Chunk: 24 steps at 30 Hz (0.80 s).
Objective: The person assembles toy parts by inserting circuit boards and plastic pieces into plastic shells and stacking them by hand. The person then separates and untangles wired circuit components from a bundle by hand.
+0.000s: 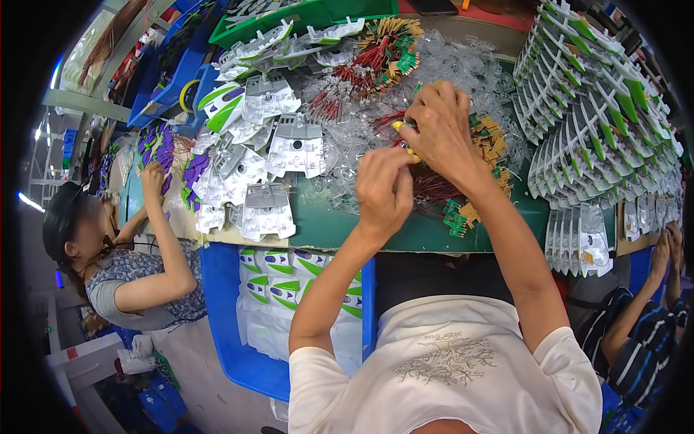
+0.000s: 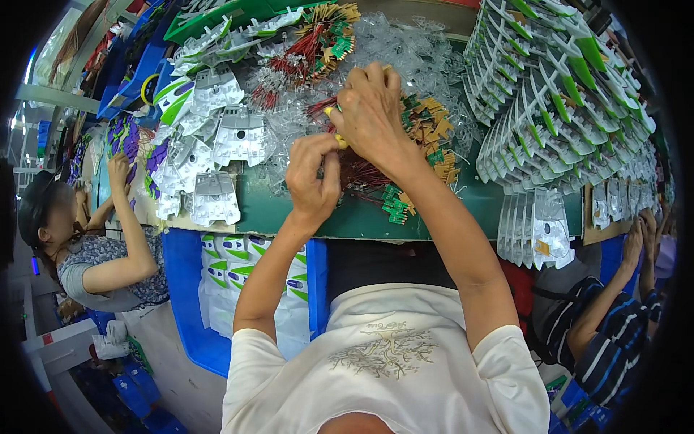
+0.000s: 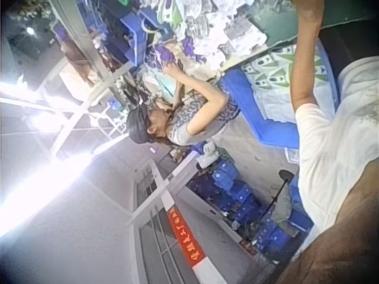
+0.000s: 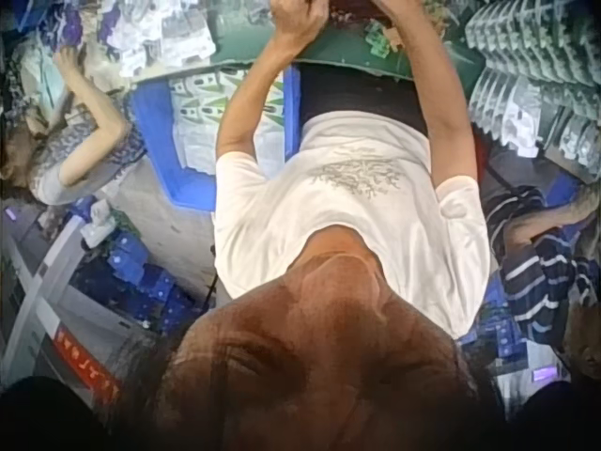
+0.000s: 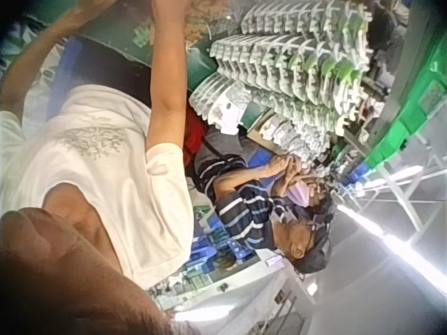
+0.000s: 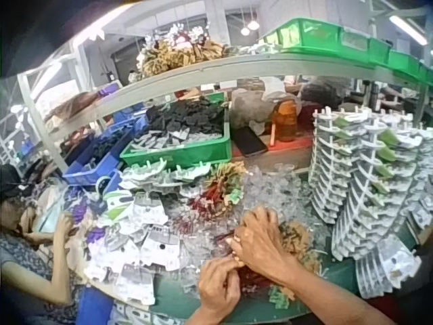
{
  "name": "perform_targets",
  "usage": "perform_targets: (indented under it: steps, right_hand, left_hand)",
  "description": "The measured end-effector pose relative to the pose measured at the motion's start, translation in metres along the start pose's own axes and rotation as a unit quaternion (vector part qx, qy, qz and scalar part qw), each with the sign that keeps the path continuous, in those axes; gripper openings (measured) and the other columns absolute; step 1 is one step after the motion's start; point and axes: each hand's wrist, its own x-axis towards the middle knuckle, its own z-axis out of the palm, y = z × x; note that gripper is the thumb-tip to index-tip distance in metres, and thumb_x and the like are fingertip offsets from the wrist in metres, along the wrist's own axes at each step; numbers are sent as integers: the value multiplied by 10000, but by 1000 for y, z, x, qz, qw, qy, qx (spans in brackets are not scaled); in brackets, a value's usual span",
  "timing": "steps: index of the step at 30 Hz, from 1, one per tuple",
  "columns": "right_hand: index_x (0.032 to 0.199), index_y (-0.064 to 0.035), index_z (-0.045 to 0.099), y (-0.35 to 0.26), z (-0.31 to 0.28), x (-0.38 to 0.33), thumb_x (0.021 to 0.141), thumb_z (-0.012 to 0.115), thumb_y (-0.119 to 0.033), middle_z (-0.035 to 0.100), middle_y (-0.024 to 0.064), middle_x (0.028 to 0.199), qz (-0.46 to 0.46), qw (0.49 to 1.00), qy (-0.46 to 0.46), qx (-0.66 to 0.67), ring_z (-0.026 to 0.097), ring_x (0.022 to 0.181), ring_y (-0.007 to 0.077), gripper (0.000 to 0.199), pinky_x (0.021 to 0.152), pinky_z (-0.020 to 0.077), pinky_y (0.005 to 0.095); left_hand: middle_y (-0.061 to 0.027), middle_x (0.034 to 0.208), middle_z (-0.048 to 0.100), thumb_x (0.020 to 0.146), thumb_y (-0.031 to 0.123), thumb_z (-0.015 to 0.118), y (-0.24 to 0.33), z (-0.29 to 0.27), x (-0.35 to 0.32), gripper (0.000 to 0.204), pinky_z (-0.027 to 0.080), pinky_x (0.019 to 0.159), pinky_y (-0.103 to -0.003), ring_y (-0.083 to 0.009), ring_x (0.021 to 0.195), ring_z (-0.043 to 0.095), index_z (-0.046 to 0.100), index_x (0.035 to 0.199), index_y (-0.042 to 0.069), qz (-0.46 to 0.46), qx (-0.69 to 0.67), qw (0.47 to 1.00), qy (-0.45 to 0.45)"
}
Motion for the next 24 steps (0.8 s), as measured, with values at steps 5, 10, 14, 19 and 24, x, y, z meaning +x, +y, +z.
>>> perform_targets:
  steps: [5, 10, 14, 19, 24]
  right_hand:
    - [713, -42, 719, 1, -8, -5, 705, 721, -187, 643, 96, 918, 103, 990, -51, 79, 522, 1024, 299, 145, 924, 339, 452]
    - [824, -91, 728, 19, -22, -20, 781, 679, -213, 684, 44, 891, 191, 953, -74, 222, 555, 994, 266, 138, 945, 338, 436]
    - [849, -60, 718, 21, -25, -22, 810, 675, -181, 691, 54, 891, 175, 955, -51, 235, 585, 961, 263, 135, 909, 404, 412]
    - [865, -35, 714, 24, -33, -23, 821, 679, -133, 693, 68, 881, 192, 932, -53, 303, 599, 912, 265, 113, 864, 454, 376]
    - [854, -33, 716, 21, -38, -31, 810, 726, -176, 692, 47, 892, 163, 959, -31, 231, 586, 943, 257, 150, 905, 423, 390]
  left_hand:
    - [-147, 994, 645, 818, -73, 660, -7, 9, 11, 243, 503, 797, -382, -311, 906, 625, 600, 1040, 4, -28, 0, 999, 29]
    - [-135, 1023, 629, 847, 22, 716, -2, 12, 21, 296, 488, 776, -388, -290, 861, 593, 613, 1124, 4, -100, 6, 995, -28]
    - [-129, 959, 639, 854, 15, 703, -8, 12, 25, 206, 485, 760, -388, -287, 835, 585, 668, 1057, 17, -11, 55, 998, -41]
    - [-80, 784, 592, 837, 55, 719, -7, 15, 27, 151, 436, 693, -406, -279, 760, 553, 711, 986, 32, -23, 53, 997, -58]
    - [-78, 776, 577, 828, 71, 725, -8, 20, 26, 143, 417, 693, -403, -278, 748, 541, 701, 967, 43, -29, 71, 996, -47]
